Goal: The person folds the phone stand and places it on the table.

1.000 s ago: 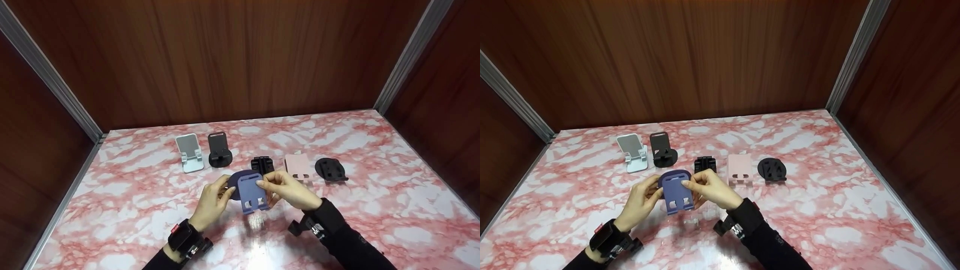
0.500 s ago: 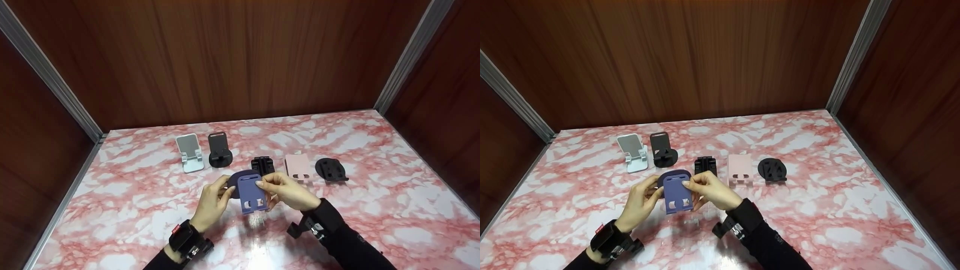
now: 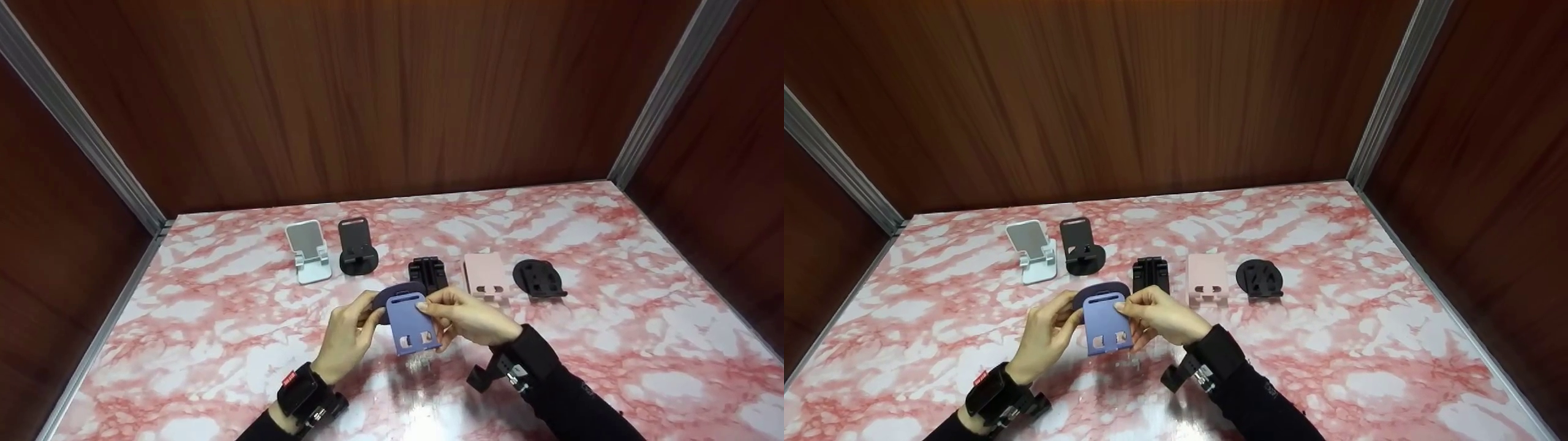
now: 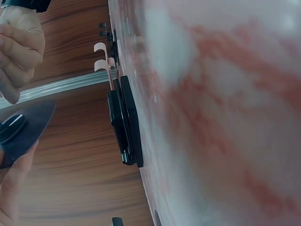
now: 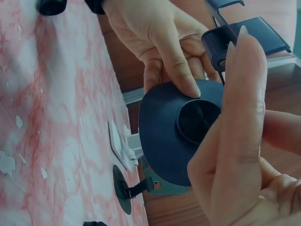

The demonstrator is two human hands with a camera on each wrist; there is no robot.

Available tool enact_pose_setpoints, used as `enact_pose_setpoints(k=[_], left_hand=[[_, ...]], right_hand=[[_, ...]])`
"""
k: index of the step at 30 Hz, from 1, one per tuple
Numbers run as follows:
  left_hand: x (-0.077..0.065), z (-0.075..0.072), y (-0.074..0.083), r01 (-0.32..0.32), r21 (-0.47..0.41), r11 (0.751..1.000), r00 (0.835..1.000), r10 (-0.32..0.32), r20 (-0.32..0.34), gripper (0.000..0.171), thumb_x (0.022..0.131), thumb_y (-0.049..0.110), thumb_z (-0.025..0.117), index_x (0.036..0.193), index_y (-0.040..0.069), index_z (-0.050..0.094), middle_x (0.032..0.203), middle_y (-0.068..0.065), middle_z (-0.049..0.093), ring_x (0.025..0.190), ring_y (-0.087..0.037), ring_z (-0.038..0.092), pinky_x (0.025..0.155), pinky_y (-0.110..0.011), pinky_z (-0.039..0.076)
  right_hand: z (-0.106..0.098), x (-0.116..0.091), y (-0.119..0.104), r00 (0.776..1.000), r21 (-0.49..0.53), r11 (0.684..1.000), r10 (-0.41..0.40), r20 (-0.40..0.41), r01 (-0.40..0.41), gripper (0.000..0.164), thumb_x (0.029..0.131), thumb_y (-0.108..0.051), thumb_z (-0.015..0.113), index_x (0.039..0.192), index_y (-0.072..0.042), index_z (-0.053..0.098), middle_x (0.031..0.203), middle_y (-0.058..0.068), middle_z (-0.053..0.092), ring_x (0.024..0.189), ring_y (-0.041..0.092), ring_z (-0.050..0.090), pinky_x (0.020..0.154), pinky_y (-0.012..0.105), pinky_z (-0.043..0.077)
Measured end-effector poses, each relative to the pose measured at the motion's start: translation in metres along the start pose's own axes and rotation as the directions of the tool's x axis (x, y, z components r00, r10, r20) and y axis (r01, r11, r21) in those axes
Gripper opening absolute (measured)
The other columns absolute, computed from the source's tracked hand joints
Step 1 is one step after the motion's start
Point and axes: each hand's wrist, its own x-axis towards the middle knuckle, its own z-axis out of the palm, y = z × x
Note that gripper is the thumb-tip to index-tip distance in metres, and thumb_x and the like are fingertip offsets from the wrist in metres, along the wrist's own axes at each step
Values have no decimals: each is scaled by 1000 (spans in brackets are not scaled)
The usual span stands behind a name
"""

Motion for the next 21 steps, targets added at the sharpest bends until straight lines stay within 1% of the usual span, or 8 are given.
enact_pose_setpoints(k=[2, 5, 8, 10, 13, 18, 20, 21], left_hand=[[1, 0, 1, -8, 2, 1000, 1000, 8, -2, 14, 92, 13, 55, 104, 9, 61, 91, -4, 72, 79, -11, 69, 68, -17, 56], [2, 0, 0, 10, -26, 1000, 1000, -10, 5, 13, 91, 10, 56, 103, 9, 61, 90, -4, 72, 79, -11, 69, 67, -18, 56], [4, 0, 1, 61, -85, 994, 998, -60, 17, 15, 90, 6, 56, 104, 7, 61, 92, -8, 72, 79, -15, 70, 67, -21, 57], [4, 0, 3, 97, -124, 987, 995, -94, 28, 16, 90, 3, 56, 105, 4, 61, 93, -12, 72, 79, -19, 70, 66, -23, 58], [4, -2, 13, 130, -163, 978, 991, -124, 44, 18, 89, -1, 56, 106, -1, 60, 94, -19, 70, 78, -25, 70, 66, -27, 58], [6, -8, 31, 162, -183, 970, 986, -151, 71, 17, 88, -5, 55, 104, -4, 59, 93, -22, 70, 78, -27, 70, 68, -31, 58], [8, -9, 34, 171, -185, 968, 984, -159, 78, 17, 88, -5, 55, 104, -4, 59, 93, -22, 70, 79, -27, 70, 69, -30, 58], [8, -9, 34, 174, -184, 967, 984, -162, 81, 17, 88, -5, 55, 104, -4, 59, 94, -22, 70, 79, -27, 70, 69, -29, 58]], right_hand=[[0, 0, -1, 1000, 2, 1000, 3, -4, -3, 20, 96, -20, 49, 88, -7, 63, 62, -4, 59, 48, 6, 59, 50, 25, 55], [0, 0, -1, 999, -26, 1000, 3, -41, -5, 21, 95, -22, 51, 85, -8, 64, 63, -3, 61, 49, 7, 58, 50, 25, 55], [-2, 0, -2, 994, -107, 994, -12, -108, 1, 22, 93, -24, 54, 79, -9, 61, 66, -4, 62, 53, 7, 57, 52, 26, 55], [-3, 0, -3, 988, -183, 983, -34, -154, 5, 23, 92, -26, 55, 75, -10, 57, 65, -4, 59, 56, 8, 55, 52, 27, 55], [-4, -2, -4, 976, -273, 962, -61, -210, 1, 26, 90, -28, 59, 73, -11, 49, 66, -3, 53, 57, 10, 52, 53, 28, 54], [-7, -2, -4, 957, -310, 951, -83, -279, -8, 32, 84, -28, 67, 82, -10, 41, 73, 0, 46, 58, 14, 54, 53, 34, 55], [-9, -1, -3, 951, -319, 948, -90, -296, -10, 34, 82, -28, 69, 91, -8, 43, 79, 2, 49, 65, 15, 56, 55, 35, 56], [-10, -1, -3, 949, -328, 944, -94, -301, -10, 35, 82, -28, 69, 97, -7, 45, 82, 3, 51, 69, 16, 57, 60, 37, 56]])
